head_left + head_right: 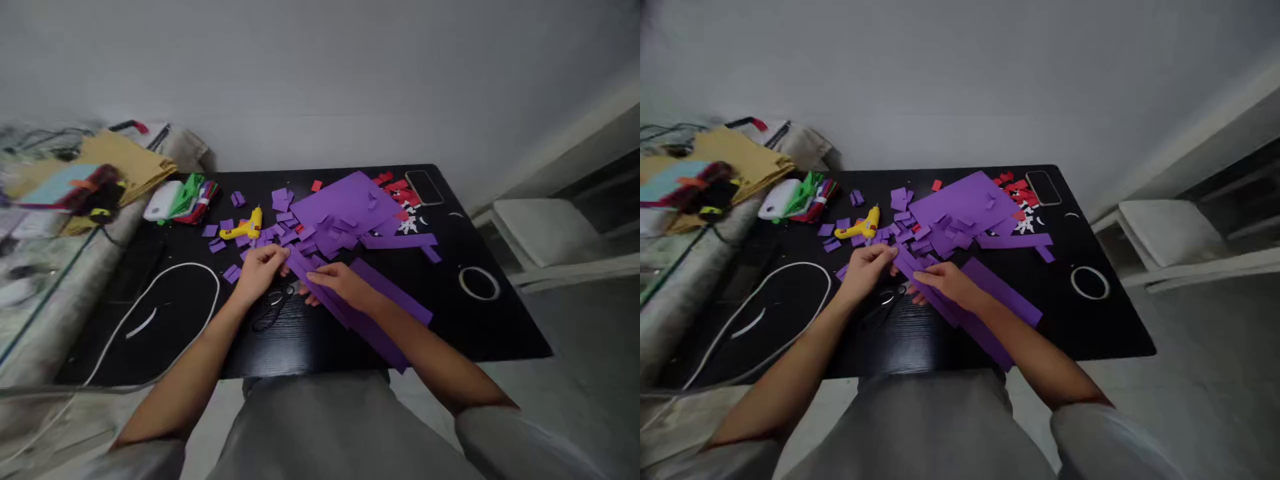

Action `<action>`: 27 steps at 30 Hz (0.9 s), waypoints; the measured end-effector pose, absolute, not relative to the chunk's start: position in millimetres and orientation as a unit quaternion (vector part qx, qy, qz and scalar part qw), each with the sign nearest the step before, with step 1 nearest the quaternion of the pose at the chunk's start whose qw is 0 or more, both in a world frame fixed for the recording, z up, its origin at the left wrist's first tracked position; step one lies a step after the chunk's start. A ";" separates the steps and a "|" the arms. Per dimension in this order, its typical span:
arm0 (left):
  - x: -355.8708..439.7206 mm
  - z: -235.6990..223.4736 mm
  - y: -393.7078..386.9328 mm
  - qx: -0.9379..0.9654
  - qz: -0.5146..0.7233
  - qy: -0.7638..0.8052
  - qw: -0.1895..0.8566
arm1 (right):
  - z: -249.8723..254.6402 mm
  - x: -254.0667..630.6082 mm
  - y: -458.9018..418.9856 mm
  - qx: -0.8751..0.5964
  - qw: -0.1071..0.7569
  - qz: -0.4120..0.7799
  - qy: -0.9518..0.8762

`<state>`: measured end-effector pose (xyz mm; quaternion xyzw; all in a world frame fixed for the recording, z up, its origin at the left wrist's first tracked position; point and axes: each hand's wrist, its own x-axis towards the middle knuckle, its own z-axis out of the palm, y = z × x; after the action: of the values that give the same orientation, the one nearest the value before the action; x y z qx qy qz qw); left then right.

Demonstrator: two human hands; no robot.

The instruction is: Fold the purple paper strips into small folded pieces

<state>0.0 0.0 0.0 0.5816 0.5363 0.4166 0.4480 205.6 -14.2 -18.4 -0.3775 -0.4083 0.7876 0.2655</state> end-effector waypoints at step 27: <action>8.5 -25.0 4.6 0.550 0.339 0.512 0.566 | -41.2 207.1 -9.9 -0.379 0.270 0.781 -0.417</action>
<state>8.5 4.6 -25.0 0.5498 0.5124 0.3392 0.5657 207.1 -9.9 -41.2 -0.3792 -0.4167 0.7810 0.2696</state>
